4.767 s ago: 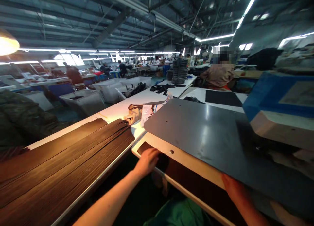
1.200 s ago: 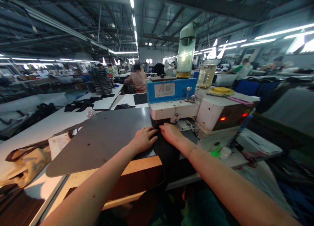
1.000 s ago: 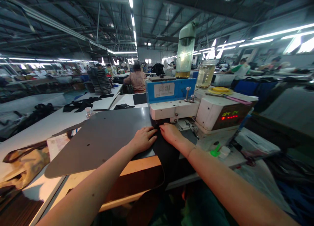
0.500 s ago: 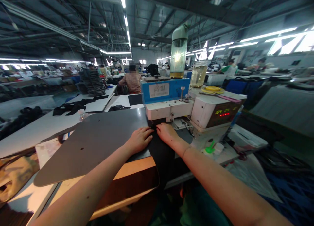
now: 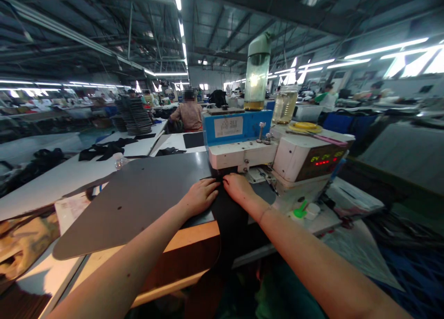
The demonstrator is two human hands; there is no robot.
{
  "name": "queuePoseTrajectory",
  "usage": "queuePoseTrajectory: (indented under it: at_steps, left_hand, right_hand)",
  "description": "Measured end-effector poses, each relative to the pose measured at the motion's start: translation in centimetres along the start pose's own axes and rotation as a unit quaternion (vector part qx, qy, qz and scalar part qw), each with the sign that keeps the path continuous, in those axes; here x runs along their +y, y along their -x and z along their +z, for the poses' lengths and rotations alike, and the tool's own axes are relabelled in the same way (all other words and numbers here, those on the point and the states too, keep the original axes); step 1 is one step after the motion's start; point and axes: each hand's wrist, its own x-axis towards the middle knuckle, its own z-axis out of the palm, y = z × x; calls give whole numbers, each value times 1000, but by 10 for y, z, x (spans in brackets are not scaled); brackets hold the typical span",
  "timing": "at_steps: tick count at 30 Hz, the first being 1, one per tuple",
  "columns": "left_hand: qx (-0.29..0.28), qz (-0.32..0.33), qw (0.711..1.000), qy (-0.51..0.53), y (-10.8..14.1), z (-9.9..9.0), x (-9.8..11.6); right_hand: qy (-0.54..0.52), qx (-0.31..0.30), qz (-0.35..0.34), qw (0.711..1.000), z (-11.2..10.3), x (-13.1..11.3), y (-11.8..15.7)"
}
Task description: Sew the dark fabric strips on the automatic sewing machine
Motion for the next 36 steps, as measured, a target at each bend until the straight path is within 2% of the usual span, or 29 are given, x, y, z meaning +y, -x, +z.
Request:
queuePoseTrajectory:
  at_steps: [36]
  left_hand:
    - [3, 5, 1000, 15, 2, 0, 0]
  right_hand:
    - [7, 14, -2, 1000, 3, 1, 1]
